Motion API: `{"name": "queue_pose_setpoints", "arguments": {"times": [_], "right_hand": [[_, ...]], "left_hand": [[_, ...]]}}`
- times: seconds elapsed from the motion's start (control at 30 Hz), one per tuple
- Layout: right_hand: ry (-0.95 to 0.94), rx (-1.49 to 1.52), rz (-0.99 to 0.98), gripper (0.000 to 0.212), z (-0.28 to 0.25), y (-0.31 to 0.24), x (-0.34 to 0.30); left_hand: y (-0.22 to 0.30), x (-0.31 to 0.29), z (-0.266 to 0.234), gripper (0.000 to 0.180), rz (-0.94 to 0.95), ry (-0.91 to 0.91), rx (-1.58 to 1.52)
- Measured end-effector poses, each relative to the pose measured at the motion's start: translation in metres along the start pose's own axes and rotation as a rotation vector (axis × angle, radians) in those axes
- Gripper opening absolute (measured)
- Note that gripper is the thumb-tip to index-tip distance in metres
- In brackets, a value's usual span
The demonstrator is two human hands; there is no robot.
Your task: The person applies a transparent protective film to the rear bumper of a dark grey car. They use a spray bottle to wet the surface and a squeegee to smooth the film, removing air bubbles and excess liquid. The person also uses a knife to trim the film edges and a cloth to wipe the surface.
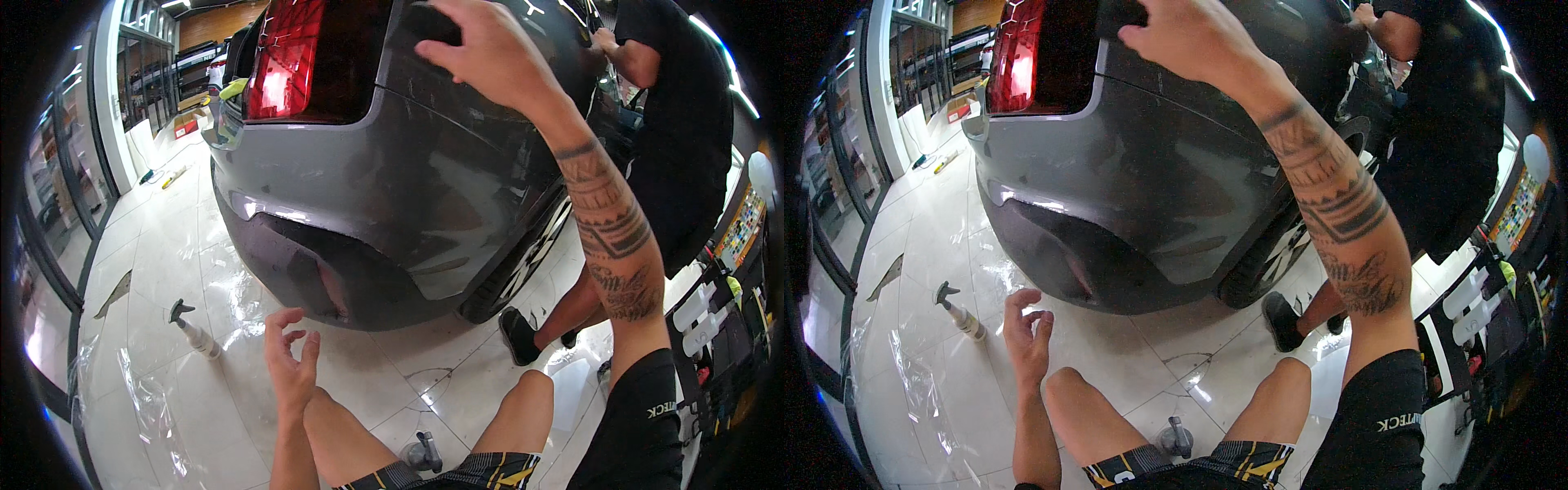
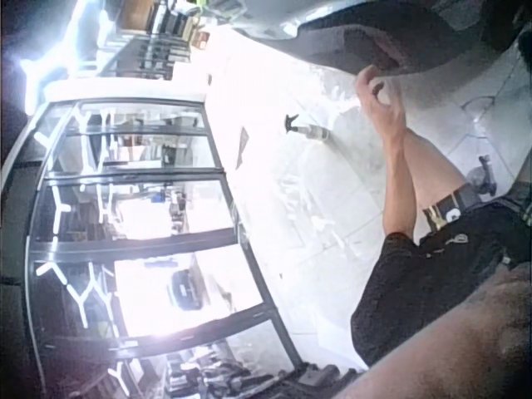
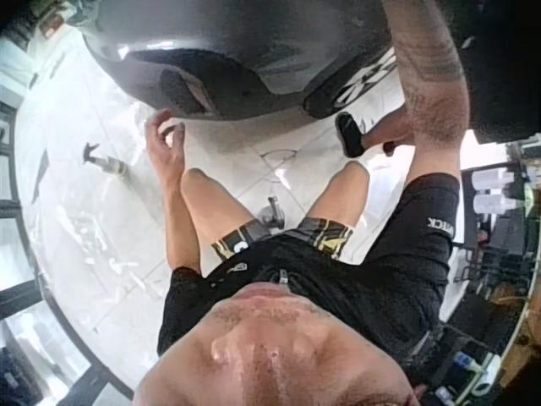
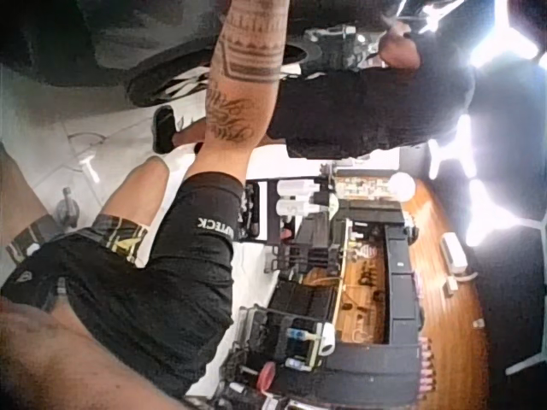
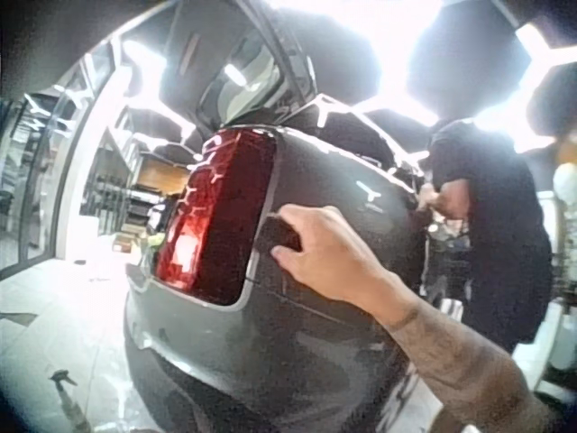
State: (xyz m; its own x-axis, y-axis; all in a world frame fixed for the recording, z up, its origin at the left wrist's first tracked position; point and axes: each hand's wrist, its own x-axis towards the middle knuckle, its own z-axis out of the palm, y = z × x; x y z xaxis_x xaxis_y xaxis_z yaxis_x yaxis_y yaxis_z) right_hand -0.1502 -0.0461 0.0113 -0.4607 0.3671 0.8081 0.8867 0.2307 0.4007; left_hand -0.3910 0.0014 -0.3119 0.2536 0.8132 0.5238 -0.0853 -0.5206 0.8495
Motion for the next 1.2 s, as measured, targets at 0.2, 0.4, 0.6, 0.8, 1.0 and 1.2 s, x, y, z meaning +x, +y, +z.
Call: {"name": "queue_pose_setpoints", "arguments": {"times": [0.2, 0.4, 0.6, 0.8, 1.0, 1.2], "right_hand": [[0.056, -0.255, -0.128, 0.018, 0.042, -0.033, -0.09], [0.147, -0.365, -0.069, 0.014, 0.08, -0.038, -0.088], [0.146, 0.076, 0.322, 0.012, 0.041, -0.018, -0.044], [-0.274, -0.147, 0.234, 0.02, 0.04, -0.02, -0.021], [-0.082, 0.001, 0.082, 0.017, 0.034, -0.017, -0.037], [0.291, -0.163, 0.496, 0.02, -0.008, 0.021, -0.094]], "left_hand": [[0.008, 0.016, 0.004, 0.03, 0.109, -0.06, 0.109], [0.057, 0.058, 0.033, 0.027, 0.27, -0.178, 0.192], [0.053, 0.054, 0.026, 0.02, 0.217, -0.144, 0.118], [0.048, 0.04, 0.018, 0.013, 0.187, -0.177, 0.145], [0.05, 0.033, 0.012, 0.011, 0.137, -0.181, 0.163], [0.046, 0.012, 0.005, 0.01, 0.075, -0.25, 0.009]]}}
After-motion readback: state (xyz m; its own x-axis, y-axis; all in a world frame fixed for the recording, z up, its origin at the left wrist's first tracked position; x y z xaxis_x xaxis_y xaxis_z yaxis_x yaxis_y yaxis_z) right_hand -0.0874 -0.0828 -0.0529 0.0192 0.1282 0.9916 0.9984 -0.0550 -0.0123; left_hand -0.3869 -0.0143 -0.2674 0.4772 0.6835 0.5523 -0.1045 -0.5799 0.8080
